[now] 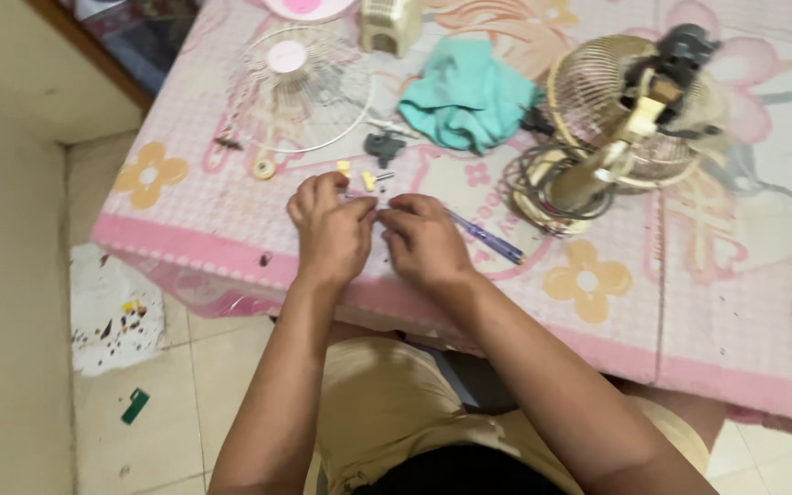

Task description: The person disassembles and reassembles the neck and motor housing of a small electric fan. They use a screwdriver to remove and reinstall screws, handling the fan's internal components and wiring.

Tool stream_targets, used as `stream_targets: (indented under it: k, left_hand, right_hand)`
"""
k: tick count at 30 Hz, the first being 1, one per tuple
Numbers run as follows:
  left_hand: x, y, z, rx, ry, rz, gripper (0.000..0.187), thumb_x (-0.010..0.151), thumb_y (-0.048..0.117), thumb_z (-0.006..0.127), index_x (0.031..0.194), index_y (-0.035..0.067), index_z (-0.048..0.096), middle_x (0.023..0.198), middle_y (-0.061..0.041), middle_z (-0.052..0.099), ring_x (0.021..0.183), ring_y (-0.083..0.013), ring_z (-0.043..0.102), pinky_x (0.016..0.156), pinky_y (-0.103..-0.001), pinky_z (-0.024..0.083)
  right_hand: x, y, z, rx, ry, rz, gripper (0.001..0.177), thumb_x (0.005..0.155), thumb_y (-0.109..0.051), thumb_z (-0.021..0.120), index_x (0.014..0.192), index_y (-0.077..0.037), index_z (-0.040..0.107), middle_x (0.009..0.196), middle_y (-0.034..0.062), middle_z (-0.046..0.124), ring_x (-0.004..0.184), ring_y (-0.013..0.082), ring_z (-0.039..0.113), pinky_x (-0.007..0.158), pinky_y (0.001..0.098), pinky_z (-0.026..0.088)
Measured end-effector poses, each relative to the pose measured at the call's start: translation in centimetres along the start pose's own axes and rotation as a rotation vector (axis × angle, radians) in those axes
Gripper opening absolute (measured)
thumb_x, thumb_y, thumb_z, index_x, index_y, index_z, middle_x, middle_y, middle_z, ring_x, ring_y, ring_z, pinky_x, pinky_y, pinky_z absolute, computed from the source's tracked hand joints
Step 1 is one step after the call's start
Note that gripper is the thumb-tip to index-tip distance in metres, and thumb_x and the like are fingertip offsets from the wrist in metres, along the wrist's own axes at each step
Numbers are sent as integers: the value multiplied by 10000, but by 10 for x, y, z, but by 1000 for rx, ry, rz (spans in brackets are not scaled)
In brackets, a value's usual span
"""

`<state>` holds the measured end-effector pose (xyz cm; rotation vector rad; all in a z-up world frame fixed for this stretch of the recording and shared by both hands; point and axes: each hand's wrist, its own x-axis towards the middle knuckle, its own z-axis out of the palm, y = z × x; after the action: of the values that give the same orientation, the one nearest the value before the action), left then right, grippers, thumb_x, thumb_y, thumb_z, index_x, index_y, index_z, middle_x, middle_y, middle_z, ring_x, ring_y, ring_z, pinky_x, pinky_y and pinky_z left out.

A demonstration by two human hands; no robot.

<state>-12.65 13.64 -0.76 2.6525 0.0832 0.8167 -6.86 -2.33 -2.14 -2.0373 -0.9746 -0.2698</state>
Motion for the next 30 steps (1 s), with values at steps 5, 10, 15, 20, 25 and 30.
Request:
stream_targets:
  k: [5,10,15,20,25,30]
  left_hand:
    - [3,19,-8,14,-12,-7,269,826,152,772,1091,113,788,1261,-155,556,1255,-373,440,1056,-542,307]
    - [16,51,-14,-184,-15,-1,364,837,166,777,1189,85,727,1218,-153,594,1189,-363,493,1016,-491,375]
    - [44,92,18,-563,-223,-2,529,858,205,771,1347,66,626,1283,-166,632,1222,-349,574,1049,-427,473]
    - [66,133,66,-827,-289,43,861,736,274,897,1450,15,491,1383,-226,515,1292,-365,509,1060,-435,437]
    - [67,151,96,-622,-190,-37,712,715,306,924,1300,21,635,1214,-187,538,1120,-333,575,973,-396,504]
    - [57,151,103,-612,-212,-114,643,720,344,901,1211,-2,671,1130,-155,552,1005,-282,601,884,-370,533]
  right_hand:
    - [-5,-5,-19,164,49,21,256,834,-101,754,1087,-65,757,1146,138,712,1099,337,664,958,403,537]
    - [-29,9,-83,82,324,-50,168,850,-39,743,1016,-63,748,1098,113,724,1066,272,690,934,392,569]
    - [-56,37,-154,-229,445,99,291,856,-74,784,1129,-33,691,1115,137,679,1052,277,654,820,392,536]
    - [-65,67,-167,-53,521,345,633,844,-135,799,1416,-32,549,1258,141,604,1143,271,612,860,388,514]
    - [-71,84,-157,112,429,475,699,806,-179,802,1441,-42,543,1347,155,520,1116,270,611,876,389,538]
    - [-75,93,-157,193,435,467,475,849,-164,784,1297,-43,682,1431,132,491,1088,230,651,847,331,582]
